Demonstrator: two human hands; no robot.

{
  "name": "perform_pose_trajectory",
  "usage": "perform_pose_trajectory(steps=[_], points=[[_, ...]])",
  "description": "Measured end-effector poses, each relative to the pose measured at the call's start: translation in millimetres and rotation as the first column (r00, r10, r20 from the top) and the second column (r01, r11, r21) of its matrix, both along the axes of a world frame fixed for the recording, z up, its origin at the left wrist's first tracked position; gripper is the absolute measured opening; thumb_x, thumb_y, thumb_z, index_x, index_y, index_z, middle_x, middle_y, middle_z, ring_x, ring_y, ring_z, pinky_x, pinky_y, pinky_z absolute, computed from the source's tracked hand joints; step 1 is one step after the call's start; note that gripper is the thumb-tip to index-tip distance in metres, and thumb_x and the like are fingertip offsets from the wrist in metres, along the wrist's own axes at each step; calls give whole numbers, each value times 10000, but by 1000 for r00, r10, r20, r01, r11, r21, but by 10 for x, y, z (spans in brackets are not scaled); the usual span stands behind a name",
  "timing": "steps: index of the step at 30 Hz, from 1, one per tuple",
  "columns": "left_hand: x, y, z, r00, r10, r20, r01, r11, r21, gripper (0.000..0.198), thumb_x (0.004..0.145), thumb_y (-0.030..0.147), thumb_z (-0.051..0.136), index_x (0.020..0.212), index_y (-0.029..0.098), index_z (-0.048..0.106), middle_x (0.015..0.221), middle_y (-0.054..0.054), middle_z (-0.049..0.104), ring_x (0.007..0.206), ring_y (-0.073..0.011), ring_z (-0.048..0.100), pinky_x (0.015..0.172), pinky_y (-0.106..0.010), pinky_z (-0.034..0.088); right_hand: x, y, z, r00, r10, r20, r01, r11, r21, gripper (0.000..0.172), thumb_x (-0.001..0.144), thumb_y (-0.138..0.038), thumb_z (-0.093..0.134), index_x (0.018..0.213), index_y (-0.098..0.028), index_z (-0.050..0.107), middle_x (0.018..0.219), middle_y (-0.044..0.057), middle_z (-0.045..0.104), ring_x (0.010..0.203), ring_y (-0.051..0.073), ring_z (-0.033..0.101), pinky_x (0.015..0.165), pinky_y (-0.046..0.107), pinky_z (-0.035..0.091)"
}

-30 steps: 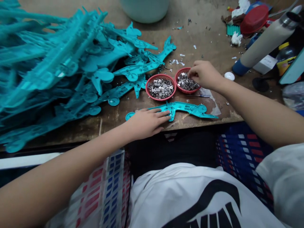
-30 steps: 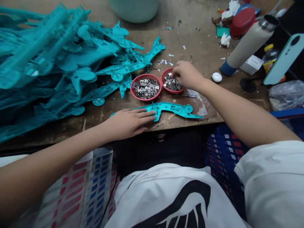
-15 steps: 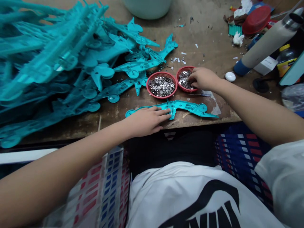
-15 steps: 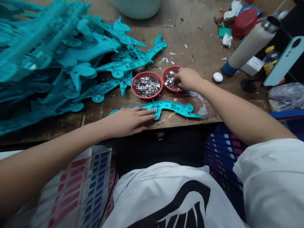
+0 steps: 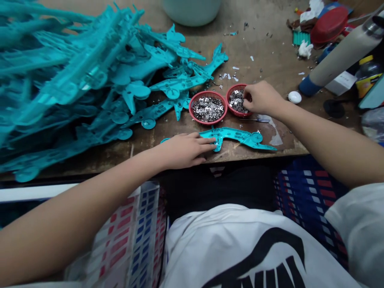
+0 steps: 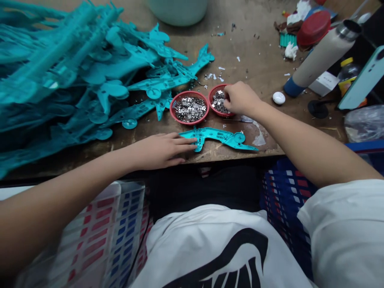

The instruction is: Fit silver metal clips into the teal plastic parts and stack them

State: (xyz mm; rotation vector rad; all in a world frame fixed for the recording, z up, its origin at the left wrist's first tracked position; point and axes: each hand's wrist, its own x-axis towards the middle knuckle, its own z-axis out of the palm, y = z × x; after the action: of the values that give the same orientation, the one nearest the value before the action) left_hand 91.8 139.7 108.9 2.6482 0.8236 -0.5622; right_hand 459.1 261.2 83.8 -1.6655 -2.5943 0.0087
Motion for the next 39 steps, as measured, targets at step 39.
perform_pose_trajectory(steps=[39], points=[[-109,62,-14,1000,4,-17,-5,999,-48,709,1280,411,697,1981,365,601,2052,-72,594,1815,-407,629,1412,-505,612,-98,-36,74,968,-186,170,211,967,-143,185,1074,-328,942,1215,-232,1016,1255,164,972,1295,441,883,1110,541,695]])
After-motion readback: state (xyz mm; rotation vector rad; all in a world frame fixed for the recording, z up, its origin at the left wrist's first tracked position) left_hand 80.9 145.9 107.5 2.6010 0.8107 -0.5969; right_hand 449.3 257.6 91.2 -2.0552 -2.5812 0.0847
